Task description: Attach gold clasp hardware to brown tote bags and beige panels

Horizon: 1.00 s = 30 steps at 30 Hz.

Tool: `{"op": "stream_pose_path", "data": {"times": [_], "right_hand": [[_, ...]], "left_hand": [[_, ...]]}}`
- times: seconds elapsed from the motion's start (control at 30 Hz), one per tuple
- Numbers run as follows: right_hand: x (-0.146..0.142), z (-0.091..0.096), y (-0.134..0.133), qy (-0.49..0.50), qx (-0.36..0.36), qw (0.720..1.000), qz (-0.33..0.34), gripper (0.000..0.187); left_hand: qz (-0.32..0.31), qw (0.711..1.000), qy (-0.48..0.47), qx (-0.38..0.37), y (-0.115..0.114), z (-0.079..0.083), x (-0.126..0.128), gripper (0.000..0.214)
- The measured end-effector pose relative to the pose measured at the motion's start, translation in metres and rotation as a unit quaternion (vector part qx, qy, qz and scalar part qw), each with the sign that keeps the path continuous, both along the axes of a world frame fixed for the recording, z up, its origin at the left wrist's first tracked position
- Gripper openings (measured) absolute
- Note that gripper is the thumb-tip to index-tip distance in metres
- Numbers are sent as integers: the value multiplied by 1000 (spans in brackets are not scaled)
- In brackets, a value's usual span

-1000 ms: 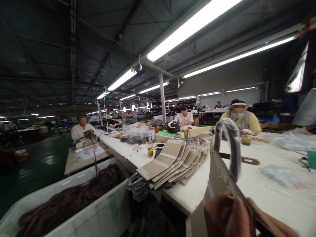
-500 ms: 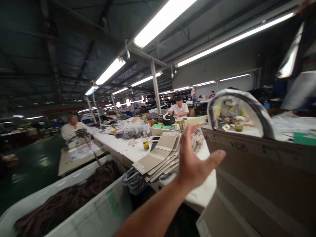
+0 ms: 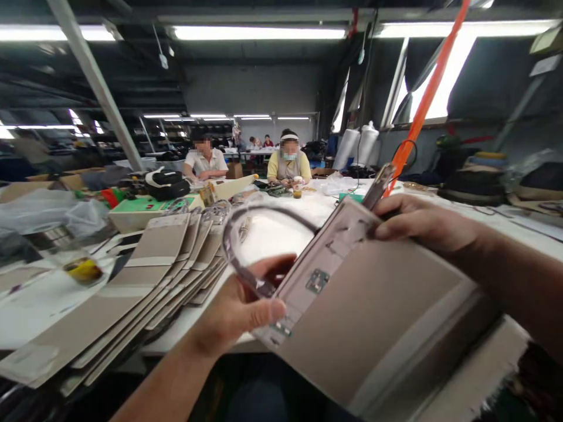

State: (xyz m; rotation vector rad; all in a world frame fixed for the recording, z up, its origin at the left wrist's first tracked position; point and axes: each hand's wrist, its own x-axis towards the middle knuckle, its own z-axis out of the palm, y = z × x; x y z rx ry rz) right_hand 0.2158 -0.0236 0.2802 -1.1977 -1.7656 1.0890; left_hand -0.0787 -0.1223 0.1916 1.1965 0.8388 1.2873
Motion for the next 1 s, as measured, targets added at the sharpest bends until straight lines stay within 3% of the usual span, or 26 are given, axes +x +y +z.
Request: {"op": "stream_pose_path", "data": {"times": [0.1, 0.2, 0.33, 0.47, 0.63, 0.87, 1.0], "right_hand": [[-13, -53, 22, -21, -167, 960, 224, 35], [-26, -110, 47, -59, -196, 941, 270, 27], [-42, -171, 79, -98, -194, 931, 292, 25], [-53, -207, 106, -140, -153, 923, 324, 25], [-62, -231, 125, -195, -132, 912, 336, 28], [-56, -239, 134, -205, -125, 929, 283, 46], [-56, -231, 126, -187, -63, 958, 208, 36]], "left_hand": [[-12, 988, -72, -135, -9, -65, 14, 61], [22, 971, -112, -209, -16, -119, 26, 61], [59, 946, -143, -285, -17, -164, 35, 61], [103, 930, -152, -320, -10, -188, 38, 61], [115, 923, -161, -331, -2, -206, 42, 56], [129, 899, -198, -370, -4, -214, 50, 58], [132, 881, -212, -402, -11, -226, 52, 61]]}}
